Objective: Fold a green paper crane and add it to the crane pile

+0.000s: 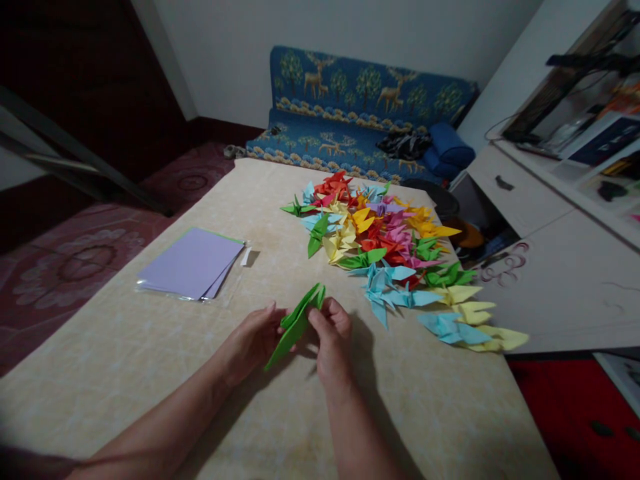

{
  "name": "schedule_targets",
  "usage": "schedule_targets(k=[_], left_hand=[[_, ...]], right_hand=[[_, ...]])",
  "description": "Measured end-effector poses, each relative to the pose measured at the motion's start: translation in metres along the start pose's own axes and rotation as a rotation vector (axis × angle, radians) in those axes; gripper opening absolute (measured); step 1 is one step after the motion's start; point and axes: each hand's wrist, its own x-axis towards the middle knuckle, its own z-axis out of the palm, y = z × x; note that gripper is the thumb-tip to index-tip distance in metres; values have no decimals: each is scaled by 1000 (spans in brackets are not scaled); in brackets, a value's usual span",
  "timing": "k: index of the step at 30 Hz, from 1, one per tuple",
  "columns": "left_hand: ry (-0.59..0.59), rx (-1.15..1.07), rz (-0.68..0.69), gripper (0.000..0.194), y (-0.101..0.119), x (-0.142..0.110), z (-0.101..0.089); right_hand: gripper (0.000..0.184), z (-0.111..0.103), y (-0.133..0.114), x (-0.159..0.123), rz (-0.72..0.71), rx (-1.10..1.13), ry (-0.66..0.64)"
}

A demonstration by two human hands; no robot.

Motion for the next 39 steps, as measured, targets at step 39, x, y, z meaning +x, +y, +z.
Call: schedule_targets(k=[39], left_hand=[[303,103,52,30,4,4,-16]], right_hand=[[22,-17,-3,2,-354,-490,-380]])
